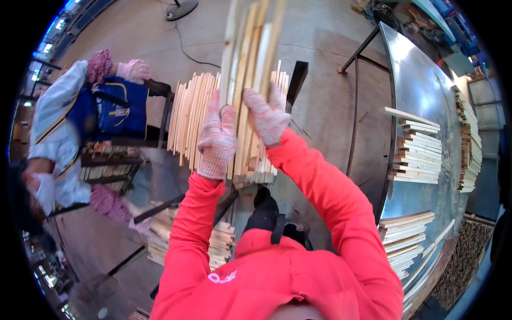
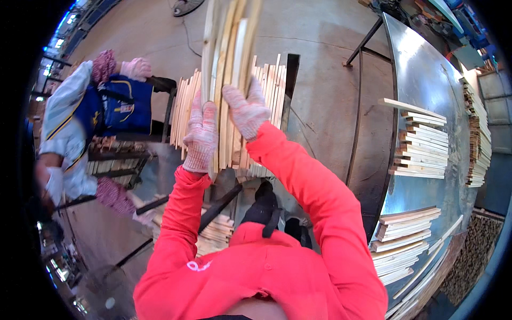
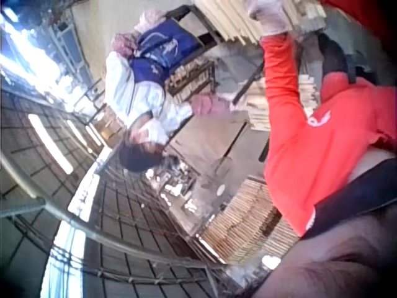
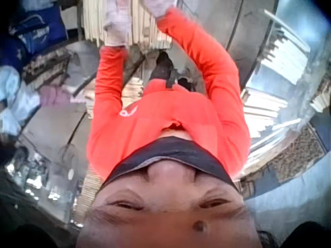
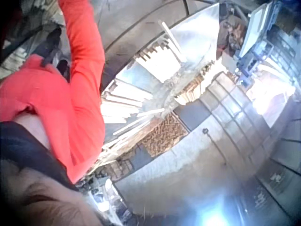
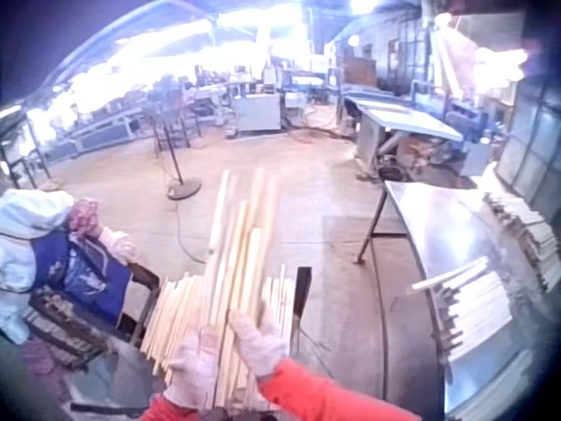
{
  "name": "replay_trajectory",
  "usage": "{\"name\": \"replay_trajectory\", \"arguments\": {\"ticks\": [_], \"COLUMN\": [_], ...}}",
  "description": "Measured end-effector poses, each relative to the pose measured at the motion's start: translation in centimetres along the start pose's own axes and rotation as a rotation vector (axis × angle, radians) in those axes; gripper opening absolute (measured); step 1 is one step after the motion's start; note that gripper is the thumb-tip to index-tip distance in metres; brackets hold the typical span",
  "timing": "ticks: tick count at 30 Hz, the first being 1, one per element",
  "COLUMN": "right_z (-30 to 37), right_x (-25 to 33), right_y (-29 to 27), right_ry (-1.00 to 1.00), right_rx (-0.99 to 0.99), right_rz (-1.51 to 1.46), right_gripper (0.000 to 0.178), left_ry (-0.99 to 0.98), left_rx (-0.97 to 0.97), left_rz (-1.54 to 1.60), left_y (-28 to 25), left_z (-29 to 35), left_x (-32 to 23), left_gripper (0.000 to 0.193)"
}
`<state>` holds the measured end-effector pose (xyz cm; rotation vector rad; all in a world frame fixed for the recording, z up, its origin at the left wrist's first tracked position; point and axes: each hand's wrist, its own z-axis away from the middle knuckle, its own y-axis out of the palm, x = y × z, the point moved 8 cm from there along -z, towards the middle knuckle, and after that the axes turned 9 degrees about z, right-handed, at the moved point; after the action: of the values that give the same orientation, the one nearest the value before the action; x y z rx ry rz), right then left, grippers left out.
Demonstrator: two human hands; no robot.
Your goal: The person picks up stacks of thin wooden planks from a metal table and places them onto a nearby metal rack. They repeatedly lift, carry, and arrange the planks into neat piles on the rack.
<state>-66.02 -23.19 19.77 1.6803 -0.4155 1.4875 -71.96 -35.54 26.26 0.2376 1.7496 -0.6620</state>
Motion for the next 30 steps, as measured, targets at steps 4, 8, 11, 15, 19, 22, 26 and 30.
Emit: {"name": "replay_trajectory", "arguments": {"ticks": [4, 8, 11, 15, 19, 22, 26, 30], "right_z": [-6.2, -6.5, -3.7, -2.6, -1.4, -2.8, -2.0, -1.9], "right_x": [-11.6, -17.1, -27.7, -27.9, -29.6, -27.7, -27.0, -29.8], "right_y": [-1.9, -5.0, -15.3, -14.5, -19.7, -17.0, -18.1, -17.7], "right_ry": [0.249, 0.382, 0.143, 0.709, 1.000, 1.042, 1.096, 0.526], "right_rx": [-0.022, 0.214, 0.636, 1.192, 0.819, 0.557, 0.537, 1.055], "right_rz": [0.445, 0.997, 1.579, 1.836, 1.810, 1.751, 1.796, 1.664], "right_gripper": [0.092, 0.064, 0.043, 0.040, 0.073, 0.079, 0.064, 0.037], "left_ry": [-0.339, -0.328, -0.428, -0.559, -0.512, -0.507, -0.472, 0.135], "left_rx": [0.125, 0.133, 0.286, 0.439, 0.675, 0.665, 0.708, 0.559], "left_rz": [-0.142, -0.173, -0.174, -0.478, -0.570, -0.594, -0.373, -0.813], "left_y": [2.0, 6.4, 13.0, 17.2, 19.1, 18.4, 18.2, 20.1], "left_z": [-5.4, -4.3, -1.6, 4.3, 1.6, 0.3, 1.4, 6.4], "left_x": [13.1, 23.6, 29.0, 38.5, 37.1, 38.1, 36.9, 41.9], "left_gripper": [0.061, 0.064, 0.066, 0.066, 0.056, 0.057, 0.065, 0.071]}}
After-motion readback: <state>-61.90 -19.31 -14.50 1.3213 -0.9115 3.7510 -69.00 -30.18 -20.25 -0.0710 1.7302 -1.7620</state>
